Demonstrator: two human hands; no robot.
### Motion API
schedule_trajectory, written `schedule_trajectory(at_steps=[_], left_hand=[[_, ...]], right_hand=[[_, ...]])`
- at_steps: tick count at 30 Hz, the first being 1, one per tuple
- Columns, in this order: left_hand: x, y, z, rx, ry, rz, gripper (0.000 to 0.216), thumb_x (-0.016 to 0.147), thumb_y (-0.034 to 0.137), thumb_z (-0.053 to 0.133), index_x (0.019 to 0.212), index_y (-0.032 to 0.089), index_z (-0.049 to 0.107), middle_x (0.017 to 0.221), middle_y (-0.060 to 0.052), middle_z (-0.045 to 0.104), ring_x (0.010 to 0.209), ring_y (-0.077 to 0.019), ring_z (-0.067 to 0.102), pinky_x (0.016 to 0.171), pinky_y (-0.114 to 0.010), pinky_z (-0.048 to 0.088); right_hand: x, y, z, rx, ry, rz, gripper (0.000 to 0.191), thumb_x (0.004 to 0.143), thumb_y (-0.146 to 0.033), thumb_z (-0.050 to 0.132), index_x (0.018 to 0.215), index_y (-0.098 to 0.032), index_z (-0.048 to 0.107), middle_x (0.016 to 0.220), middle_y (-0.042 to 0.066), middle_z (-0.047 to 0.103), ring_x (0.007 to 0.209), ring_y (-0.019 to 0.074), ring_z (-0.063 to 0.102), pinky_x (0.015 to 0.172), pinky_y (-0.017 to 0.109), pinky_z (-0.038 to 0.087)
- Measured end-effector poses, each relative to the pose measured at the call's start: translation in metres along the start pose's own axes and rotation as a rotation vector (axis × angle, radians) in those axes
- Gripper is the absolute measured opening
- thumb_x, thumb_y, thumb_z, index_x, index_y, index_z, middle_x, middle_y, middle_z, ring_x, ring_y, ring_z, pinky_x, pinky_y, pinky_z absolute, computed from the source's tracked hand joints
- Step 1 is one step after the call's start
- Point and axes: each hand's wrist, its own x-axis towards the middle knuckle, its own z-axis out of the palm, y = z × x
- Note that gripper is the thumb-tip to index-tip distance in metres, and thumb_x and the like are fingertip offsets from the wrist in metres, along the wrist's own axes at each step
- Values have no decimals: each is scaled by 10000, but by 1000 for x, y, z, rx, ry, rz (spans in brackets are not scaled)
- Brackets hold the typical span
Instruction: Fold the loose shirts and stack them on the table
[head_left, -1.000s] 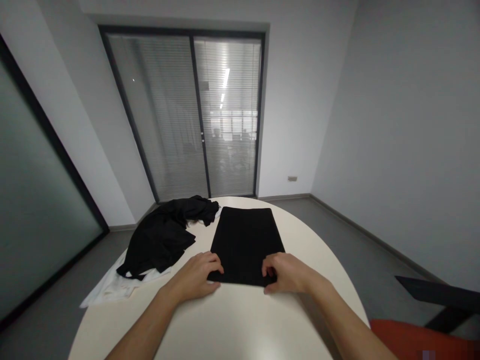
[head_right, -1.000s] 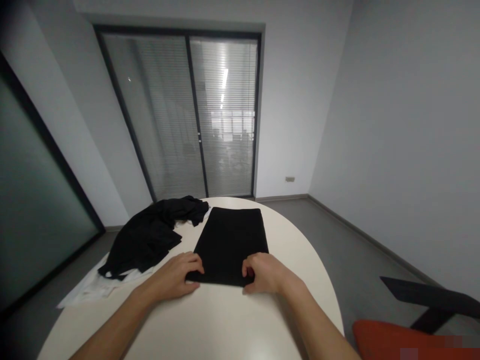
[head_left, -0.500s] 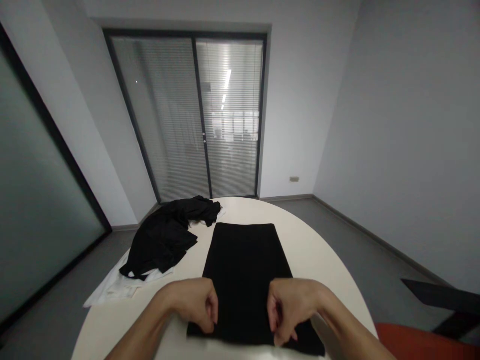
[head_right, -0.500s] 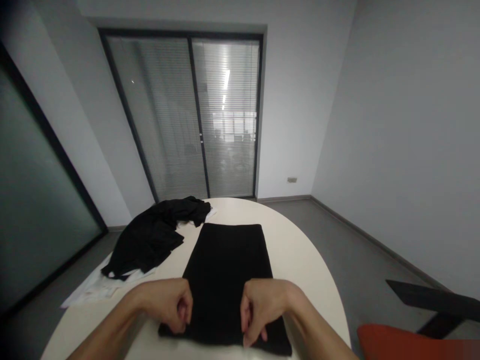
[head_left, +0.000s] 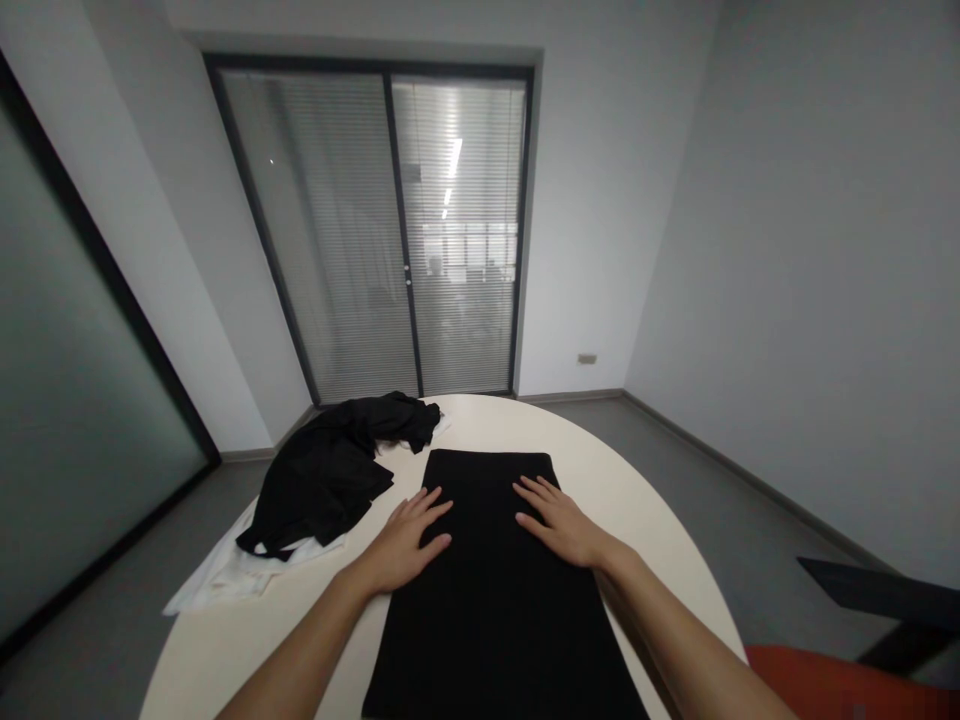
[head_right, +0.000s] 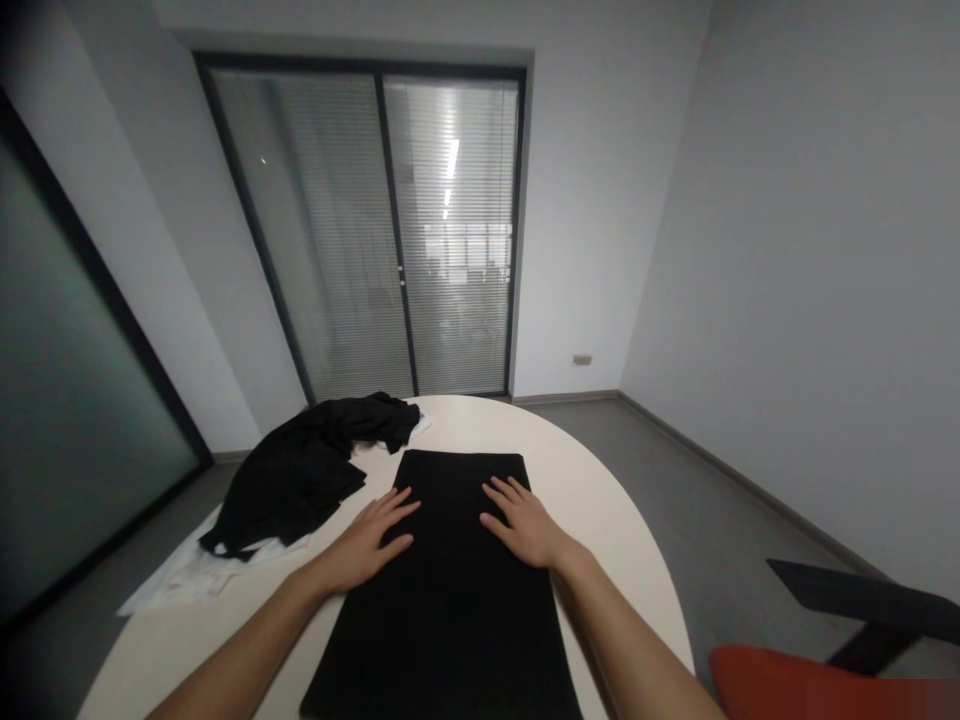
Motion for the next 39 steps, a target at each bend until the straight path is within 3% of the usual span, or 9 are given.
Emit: schedule_trajectory(at_steps=[3,7,13,15,18,22,27,33,39], left_hand=[[1,-5,5,10,30,0,550,968,509,504,1479,311,461,1620,-60,307,1504,-291,232,1207,-529,200],[3,-3,3,33,91,19,507,948,489,539,1419,303,534,1573,-60,399,1455,-297,331,1192,-506,245],[25,10,-3,206,188,-23,556,959,534,482,1428,238,525,1306,-120,608,1198,-305,550,1089,-489,368],[40,14,-3,290,199,-50,538,985,525,422,1403,213,552,1243,-136,627,1161,-314,568,1077,-505,365],[67,14,-2,336,183,-35,472,991,471,426,1312,183,617,1380,-148,560,1282,-317,502,1116,-468,330],[99,4,2,321,162,-40,517,985,423,457,1450,197,479,1539,-121,434,1413,-320,380,1161,-481,270],[121,-7,5,296,135,-101,442,1008,411,401,1343,187,582,1335,-136,619,1247,-301,555,1088,-465,365],[134,-15,-1,250,141,-200,412,950,361,476,1271,152,627,1265,-164,651,1194,-302,587,1020,-420,425],[142,-27,-9,148,106,-350,377,832,398,597,1110,166,703,1164,-180,701,1102,-352,644,894,-417,491]], right_hand=[[8,7,2,-34,22,2,609,985,-592,367,1446,-227,524,1541,80,447,1447,290,351,1204,463,250],[25,5,-9,-97,64,5,483,963,-507,462,1309,-220,638,1397,98,590,1285,272,521,1115,419,363],[58,23,-7,-227,96,233,663,961,-597,410,1531,-260,380,1618,69,310,1490,347,219,1161,534,241],[63,29,0,-209,83,268,642,980,-602,353,1525,-265,387,1598,64,355,1481,335,254,1164,522,243],[64,35,10,-181,117,286,587,987,-592,339,1474,-286,457,1563,41,414,1458,323,300,1161,513,253],[63,38,12,-157,159,284,525,992,-565,358,1416,-302,521,1522,35,463,1420,312,343,1142,519,269],[68,37,6,-168,217,258,450,1021,-467,329,1269,-280,654,1353,70,596,1247,279,488,1039,435,383],[72,38,1,-195,291,322,450,956,-489,455,1178,-188,705,1226,150,632,1145,311,540,974,415,436],[71,55,-9,-128,293,420,449,877,-460,545,1186,-172,696,1151,144,690,1091,296,611,946,390,463]])
